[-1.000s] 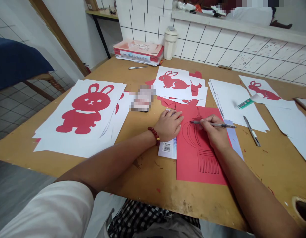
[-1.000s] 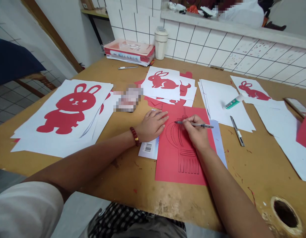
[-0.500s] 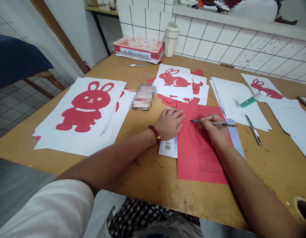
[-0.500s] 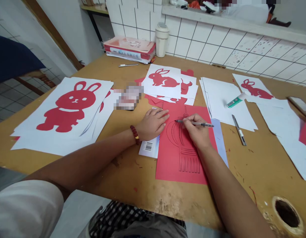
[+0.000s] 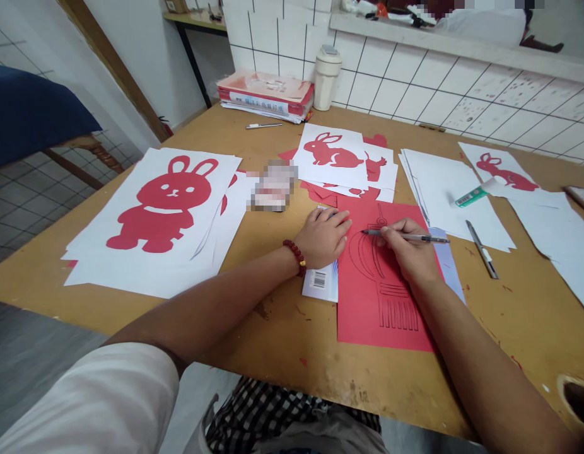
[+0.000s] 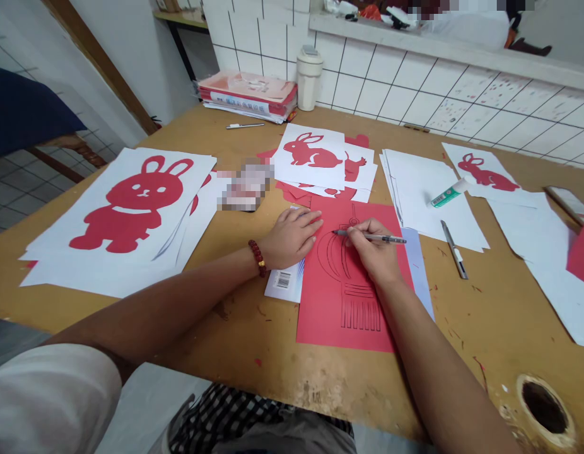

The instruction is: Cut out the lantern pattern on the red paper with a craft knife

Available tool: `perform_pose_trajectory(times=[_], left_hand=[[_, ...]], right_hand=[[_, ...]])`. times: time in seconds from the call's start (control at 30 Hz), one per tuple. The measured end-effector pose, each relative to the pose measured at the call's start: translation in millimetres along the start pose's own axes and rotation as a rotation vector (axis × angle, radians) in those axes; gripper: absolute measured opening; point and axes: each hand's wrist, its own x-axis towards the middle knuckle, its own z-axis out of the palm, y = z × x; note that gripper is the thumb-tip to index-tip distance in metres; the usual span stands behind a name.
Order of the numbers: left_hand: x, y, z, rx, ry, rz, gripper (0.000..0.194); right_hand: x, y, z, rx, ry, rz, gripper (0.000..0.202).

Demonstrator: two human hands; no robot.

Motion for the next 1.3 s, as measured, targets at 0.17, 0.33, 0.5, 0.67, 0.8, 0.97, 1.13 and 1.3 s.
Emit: perform_pose_trajectory(times=[0.17, 0.33, 0.5, 0.67, 0.8, 0.97, 1.13, 1.3], left_hand=[[-0.1, -0.2, -0.2, -0.003, 0.009, 0.003, 0.045], [-0.4, -0.1, -0.1, -0.003, 0.011, 0.002, 0.045], [-0.1, 0.0, -0.3, 0.000, 0.008, 0.003, 0.045], [0.2, 0.6, -0.3, 0.007, 0.014, 0.004, 0.045], [-0.1, 0.6, 0.0, 0.010, 0.011, 0.000, 0.045], [-0.1, -0.4, 1.7, 0.005, 0.025, 0.005, 0.045], [-0.2, -0.5, 2.0, 0.007, 0.025, 0.003, 0.045], [-0.5, -0.4, 1.3, 0.014, 0.024, 0.007, 0.045]], right_hand=[[0.4, 1.7, -0.7, 0.005, -0.011, 0.005, 0.019], [-0.2, 0.1, -0.8, -0.007, -0.020, 0.003, 0.019], [-0.9, -1.4, -1.0, -0.013, -0.027, 0.008, 0.017], [-1.4, -2.8, -1.3, -0.011, -0.039, -0.010, 0.017], [-1.6, -3.6, -1.3, -0.009, -0.043, -0.007, 0.017], [-1.4, -2.5, -1.6, -0.005, -0.053, -0.008, 0.016], [-1.0, -1.4, -1.2, -0.010, -0.052, 0.002, 0.018], [-2.2, -4.4, -1.1, -0.034, -0.056, 0.014, 0.018]])
